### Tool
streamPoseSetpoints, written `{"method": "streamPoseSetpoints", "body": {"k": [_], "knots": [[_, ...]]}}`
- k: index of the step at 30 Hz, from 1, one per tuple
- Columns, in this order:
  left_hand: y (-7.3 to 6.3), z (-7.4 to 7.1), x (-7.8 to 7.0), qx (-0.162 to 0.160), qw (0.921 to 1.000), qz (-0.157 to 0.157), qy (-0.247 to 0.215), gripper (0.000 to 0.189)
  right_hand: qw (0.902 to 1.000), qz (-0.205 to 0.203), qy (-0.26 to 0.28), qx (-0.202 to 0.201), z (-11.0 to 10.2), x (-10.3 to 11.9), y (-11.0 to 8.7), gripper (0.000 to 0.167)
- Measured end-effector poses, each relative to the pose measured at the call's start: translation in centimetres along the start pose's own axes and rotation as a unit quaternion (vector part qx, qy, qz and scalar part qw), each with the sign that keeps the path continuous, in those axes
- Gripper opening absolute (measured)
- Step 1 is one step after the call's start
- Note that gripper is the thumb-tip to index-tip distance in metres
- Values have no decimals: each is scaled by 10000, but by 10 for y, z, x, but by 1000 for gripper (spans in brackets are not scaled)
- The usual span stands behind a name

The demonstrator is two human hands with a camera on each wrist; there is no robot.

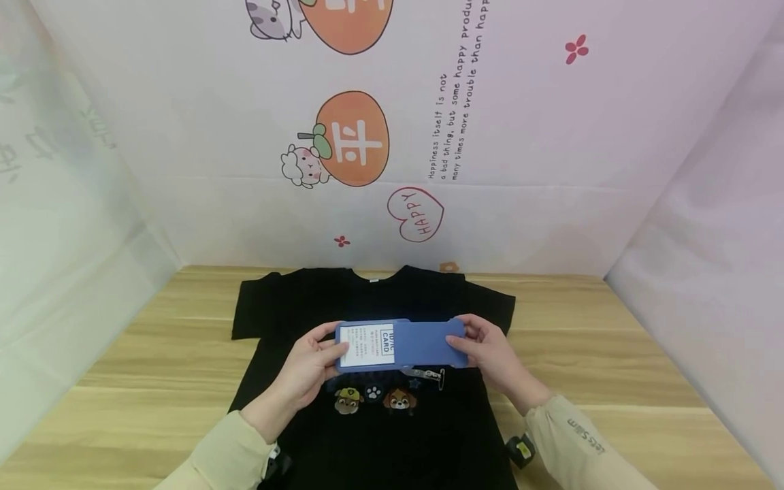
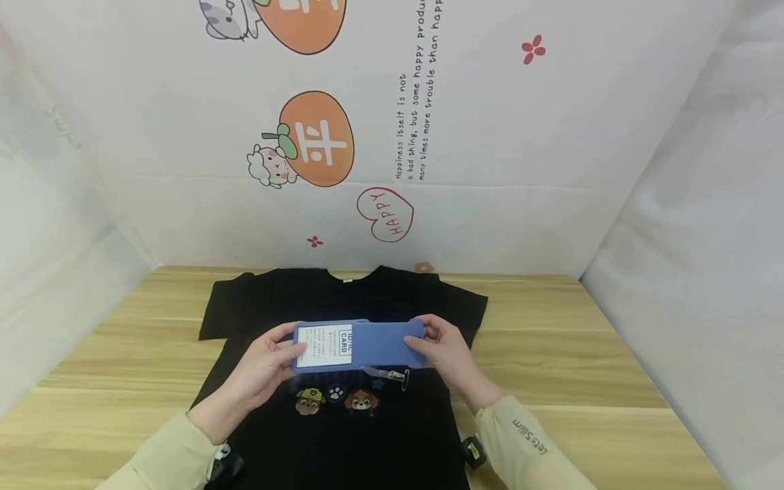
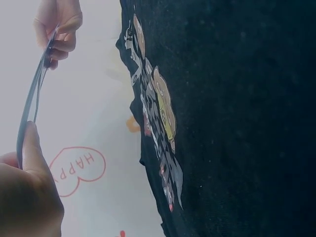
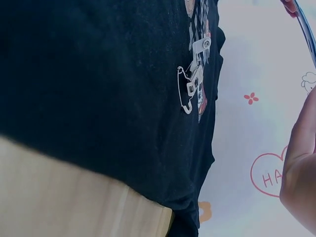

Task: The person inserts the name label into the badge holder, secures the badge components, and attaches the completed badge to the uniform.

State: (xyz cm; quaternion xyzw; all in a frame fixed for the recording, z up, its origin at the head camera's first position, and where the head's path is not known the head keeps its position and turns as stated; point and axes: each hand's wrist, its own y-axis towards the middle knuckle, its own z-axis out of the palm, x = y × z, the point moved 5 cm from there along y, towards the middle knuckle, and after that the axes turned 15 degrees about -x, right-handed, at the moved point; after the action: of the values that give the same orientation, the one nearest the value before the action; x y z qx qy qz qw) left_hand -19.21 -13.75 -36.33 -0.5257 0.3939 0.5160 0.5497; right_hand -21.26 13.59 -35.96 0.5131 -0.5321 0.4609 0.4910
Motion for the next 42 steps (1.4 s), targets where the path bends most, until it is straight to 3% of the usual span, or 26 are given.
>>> {"method": "streamPoseSetpoints", "body": {"k": [42], "knots": [[5, -3, 5, -209, 9998, -54, 37, 45, 9997, 30, 146, 183, 10, -10, 5, 23]]}}
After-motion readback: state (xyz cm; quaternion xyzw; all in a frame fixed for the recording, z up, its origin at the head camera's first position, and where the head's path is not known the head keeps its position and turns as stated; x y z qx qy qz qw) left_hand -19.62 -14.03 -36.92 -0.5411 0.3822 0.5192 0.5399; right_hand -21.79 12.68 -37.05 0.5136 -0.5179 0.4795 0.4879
